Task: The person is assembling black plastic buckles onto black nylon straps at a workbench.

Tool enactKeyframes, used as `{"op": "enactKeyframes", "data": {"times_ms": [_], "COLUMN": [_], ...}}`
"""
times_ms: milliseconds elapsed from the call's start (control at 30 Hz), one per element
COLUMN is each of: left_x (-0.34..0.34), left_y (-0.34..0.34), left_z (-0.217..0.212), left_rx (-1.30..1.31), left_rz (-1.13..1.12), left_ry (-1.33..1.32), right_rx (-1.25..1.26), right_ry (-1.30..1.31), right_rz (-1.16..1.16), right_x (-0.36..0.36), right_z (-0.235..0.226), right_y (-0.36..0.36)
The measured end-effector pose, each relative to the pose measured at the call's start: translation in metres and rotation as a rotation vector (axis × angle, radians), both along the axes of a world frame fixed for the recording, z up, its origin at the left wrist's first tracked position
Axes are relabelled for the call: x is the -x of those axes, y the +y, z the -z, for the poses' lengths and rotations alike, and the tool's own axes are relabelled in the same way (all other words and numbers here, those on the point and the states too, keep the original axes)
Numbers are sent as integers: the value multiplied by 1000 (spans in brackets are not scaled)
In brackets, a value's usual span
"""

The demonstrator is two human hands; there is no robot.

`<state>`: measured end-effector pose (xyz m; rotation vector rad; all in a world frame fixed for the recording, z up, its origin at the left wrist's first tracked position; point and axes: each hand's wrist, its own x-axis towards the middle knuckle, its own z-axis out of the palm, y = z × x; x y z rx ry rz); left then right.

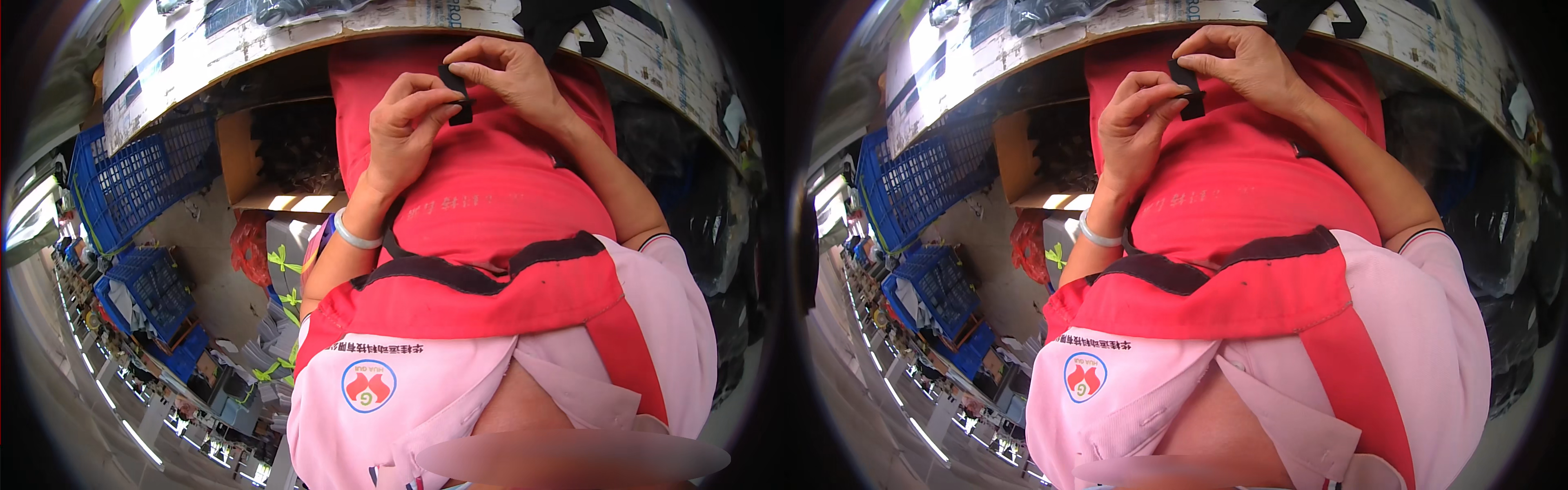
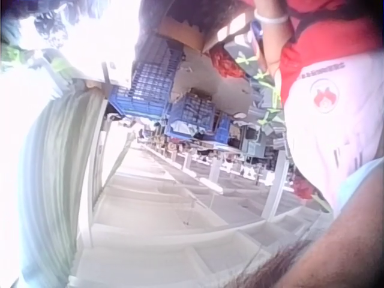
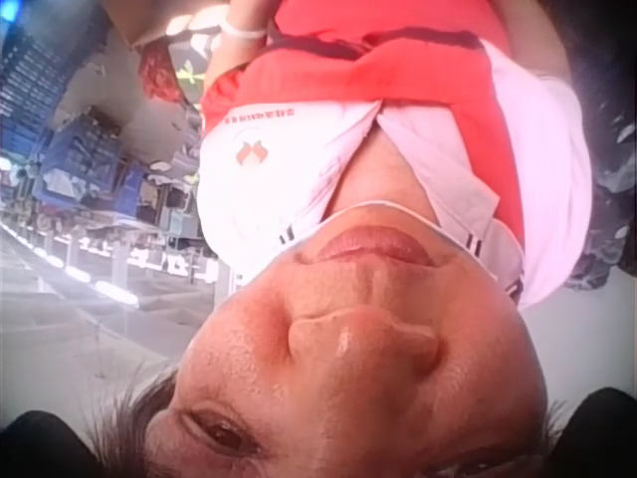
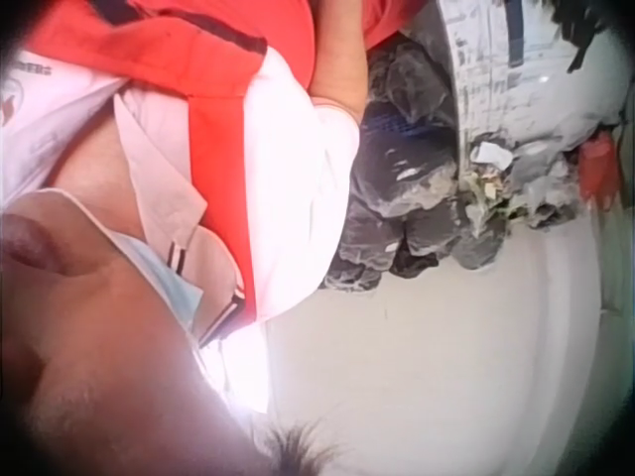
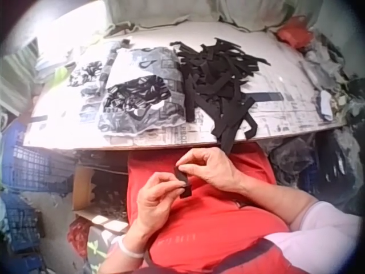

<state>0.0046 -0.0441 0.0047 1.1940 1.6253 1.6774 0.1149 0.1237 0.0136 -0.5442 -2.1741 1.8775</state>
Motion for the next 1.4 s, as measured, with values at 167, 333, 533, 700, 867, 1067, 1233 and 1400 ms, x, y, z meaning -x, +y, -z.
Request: {"op": "enactKeyframes", "data": {"times_ms": [167,333,533,700,867,1067,1233,1400], "left_x": [3,30,80,105,148,172,179,206], "left_y": [-9,-53,-143,-63,78,158,165,163], "left_z": [-10,-40,-29,-28,-49,-16,1,-14], "left_rx": [29,144,926,402,400,602,427,430], "left_rz": [10,4,-317,-321,-374,-238,-226,-292], "left_ry": [38,-93,301,161,654,893,701,-175], "right_rx": [19,93,126,79,-145,-84,-89,-52], "right_ry": [53,158,-64,-121,-55,-135,-145,-120], "right_rz": [36,-47,-170,-309,-449,-433,-411,-446], "right_x": [8,27,16,15,14,1,0,-1], "right_z": [6,-6,6,7,2,9,9,21], "right_y": [-3,-26,-16,-17,-26,-17,-8,-8]}}
